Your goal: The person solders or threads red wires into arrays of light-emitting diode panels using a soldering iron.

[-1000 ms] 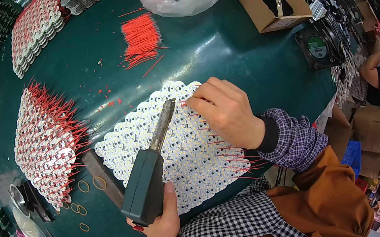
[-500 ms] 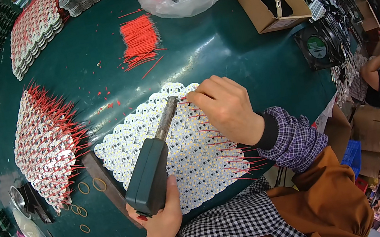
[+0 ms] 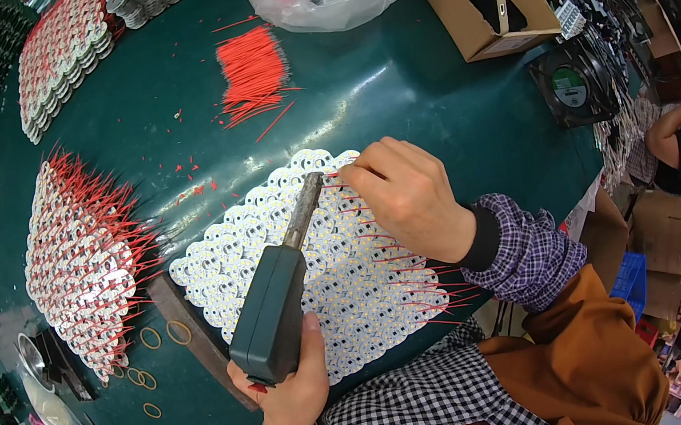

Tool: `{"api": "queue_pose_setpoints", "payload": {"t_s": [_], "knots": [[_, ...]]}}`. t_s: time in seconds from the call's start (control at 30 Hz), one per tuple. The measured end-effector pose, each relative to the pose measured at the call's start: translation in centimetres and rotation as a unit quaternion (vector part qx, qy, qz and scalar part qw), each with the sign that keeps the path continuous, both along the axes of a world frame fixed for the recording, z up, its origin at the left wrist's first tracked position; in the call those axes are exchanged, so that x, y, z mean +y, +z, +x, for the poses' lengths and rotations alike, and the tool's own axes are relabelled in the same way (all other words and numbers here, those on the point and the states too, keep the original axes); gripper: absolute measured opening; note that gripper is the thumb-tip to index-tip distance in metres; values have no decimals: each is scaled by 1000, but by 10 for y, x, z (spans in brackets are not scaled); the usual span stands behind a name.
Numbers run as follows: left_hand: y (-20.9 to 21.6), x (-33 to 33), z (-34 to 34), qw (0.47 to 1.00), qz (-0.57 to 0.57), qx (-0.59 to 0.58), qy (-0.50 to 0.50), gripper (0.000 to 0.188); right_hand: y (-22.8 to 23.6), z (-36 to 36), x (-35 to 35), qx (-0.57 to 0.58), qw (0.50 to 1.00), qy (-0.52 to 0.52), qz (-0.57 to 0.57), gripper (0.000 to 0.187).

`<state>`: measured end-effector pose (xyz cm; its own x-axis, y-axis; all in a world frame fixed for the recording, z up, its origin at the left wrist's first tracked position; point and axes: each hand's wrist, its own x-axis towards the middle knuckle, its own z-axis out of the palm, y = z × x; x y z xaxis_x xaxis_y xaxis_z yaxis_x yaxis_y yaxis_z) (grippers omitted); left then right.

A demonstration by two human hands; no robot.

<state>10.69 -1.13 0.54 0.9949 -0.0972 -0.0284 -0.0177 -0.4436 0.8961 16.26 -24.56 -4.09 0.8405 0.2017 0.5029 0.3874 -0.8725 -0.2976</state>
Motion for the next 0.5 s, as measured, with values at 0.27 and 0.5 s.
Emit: {"api": "queue_pose_setpoints", "payload": {"t_s": [0.27, 0.5], "knots": [[5, -8, 7, 1000, -25, -2, 10, 13, 1, 1, 1, 2, 1000, 3, -13, 13], [-3, -1, -3, 999, 36, -28, 6, 14, 3, 1, 2, -2, 1000, 0, -24, 12]]}}
